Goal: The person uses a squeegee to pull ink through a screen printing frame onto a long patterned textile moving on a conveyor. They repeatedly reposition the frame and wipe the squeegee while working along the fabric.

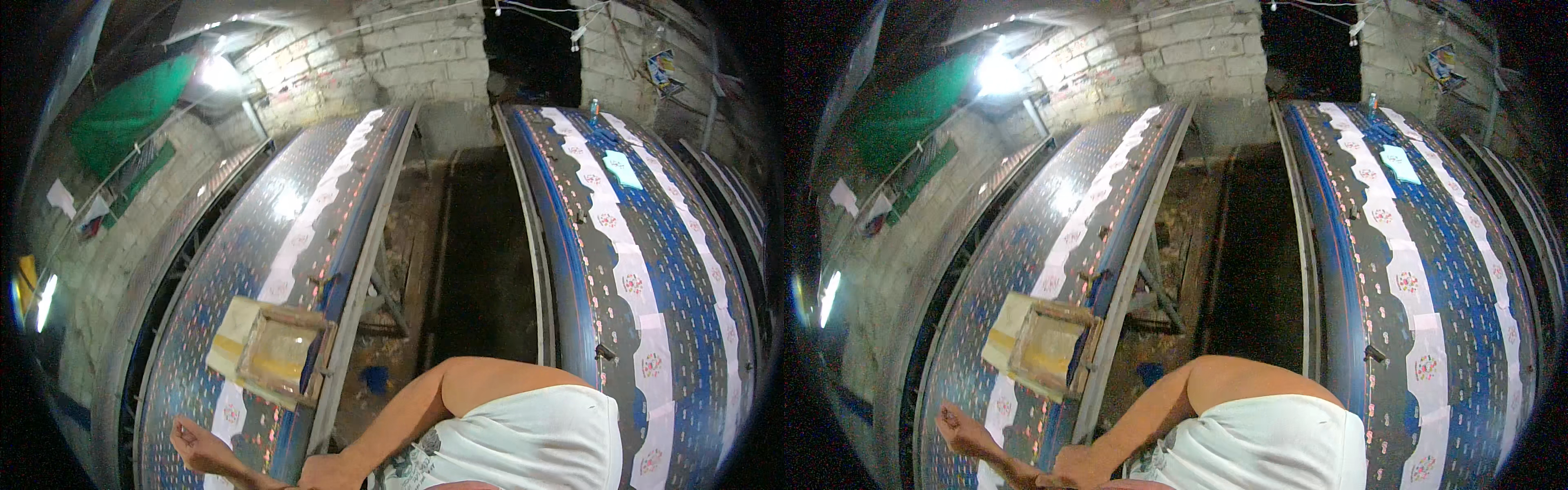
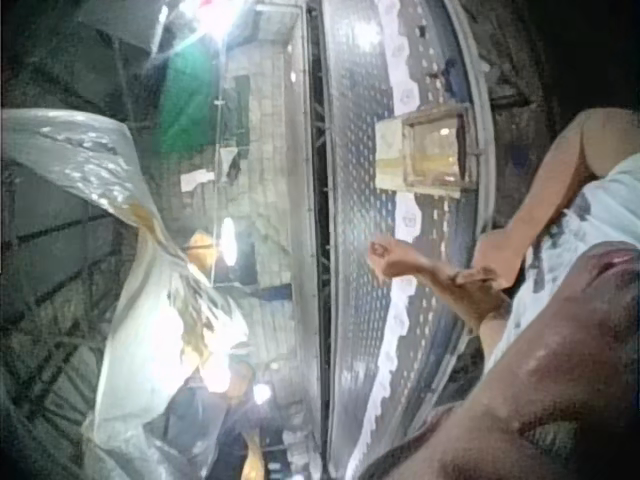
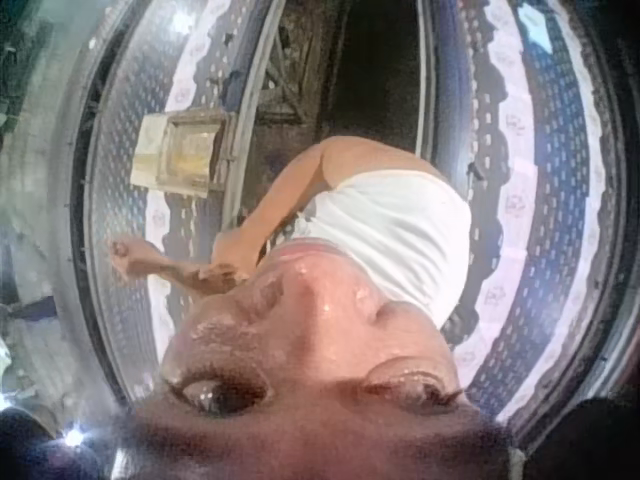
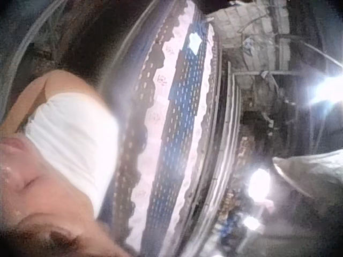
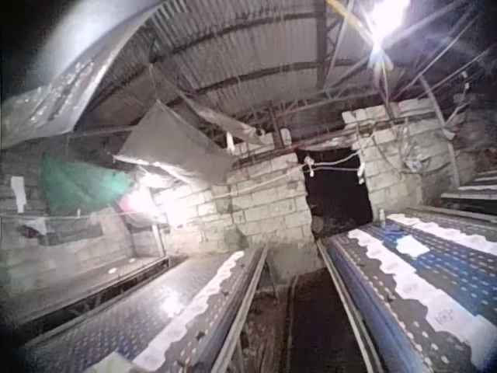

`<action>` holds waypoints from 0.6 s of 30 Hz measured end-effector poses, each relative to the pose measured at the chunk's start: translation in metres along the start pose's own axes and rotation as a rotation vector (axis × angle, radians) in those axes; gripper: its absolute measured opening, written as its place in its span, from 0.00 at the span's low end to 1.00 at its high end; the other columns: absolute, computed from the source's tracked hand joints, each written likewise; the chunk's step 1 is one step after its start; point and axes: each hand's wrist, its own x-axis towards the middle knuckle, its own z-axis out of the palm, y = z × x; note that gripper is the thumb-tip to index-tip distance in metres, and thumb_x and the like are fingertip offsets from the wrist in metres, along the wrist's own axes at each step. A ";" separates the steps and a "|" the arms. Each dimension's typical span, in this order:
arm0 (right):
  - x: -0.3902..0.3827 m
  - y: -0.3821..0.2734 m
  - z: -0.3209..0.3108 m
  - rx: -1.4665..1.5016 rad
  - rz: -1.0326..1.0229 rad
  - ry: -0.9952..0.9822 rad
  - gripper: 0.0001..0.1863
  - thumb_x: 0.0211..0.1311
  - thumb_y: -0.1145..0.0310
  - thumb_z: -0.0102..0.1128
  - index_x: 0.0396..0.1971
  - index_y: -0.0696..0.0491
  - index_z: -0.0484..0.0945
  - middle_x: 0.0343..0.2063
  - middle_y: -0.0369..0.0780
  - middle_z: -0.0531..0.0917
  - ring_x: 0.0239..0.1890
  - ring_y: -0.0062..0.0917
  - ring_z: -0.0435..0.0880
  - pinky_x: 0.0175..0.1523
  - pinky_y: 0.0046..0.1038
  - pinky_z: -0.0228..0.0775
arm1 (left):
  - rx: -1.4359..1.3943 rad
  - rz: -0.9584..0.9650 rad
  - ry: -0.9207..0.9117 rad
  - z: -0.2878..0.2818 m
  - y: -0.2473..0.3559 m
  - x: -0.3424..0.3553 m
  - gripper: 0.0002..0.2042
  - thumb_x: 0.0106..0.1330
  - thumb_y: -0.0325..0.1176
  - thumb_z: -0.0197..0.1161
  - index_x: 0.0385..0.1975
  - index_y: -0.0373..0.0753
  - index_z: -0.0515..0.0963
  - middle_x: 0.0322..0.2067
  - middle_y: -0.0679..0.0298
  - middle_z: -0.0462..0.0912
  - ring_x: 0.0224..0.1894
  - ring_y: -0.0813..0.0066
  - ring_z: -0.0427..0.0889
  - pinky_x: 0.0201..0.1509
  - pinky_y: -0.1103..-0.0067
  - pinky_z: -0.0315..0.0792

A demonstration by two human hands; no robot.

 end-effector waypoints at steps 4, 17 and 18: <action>-0.007 0.003 0.070 0.327 -0.060 -0.084 0.36 0.61 0.57 0.73 0.71 0.50 0.82 0.36 0.50 0.92 0.37 0.53 0.91 0.42 0.51 0.84 | -0.224 0.479 0.168 -0.020 -0.055 0.000 0.13 0.84 0.36 0.70 0.46 0.29 0.89 0.38 0.54 0.92 0.34 0.69 0.86 0.40 0.71 0.81; 0.017 -0.055 0.063 0.317 -0.150 -0.274 0.51 0.51 0.66 0.72 0.79 0.58 0.66 0.32 0.52 0.90 0.34 0.57 0.91 0.38 0.55 0.85 | 0.099 0.031 0.331 -0.118 -0.096 -0.020 0.13 0.76 0.43 0.79 0.40 0.37 0.92 0.25 0.69 0.87 0.24 0.82 0.78 0.31 0.77 0.74; 0.021 -0.055 0.061 0.359 -0.189 -0.306 0.50 0.51 0.66 0.73 0.78 0.57 0.68 0.33 0.53 0.90 0.36 0.56 0.92 0.39 0.55 0.85 | 0.146 0.014 0.339 -0.122 -0.102 -0.021 0.13 0.76 0.43 0.79 0.40 0.37 0.93 0.24 0.69 0.86 0.24 0.82 0.78 0.31 0.77 0.74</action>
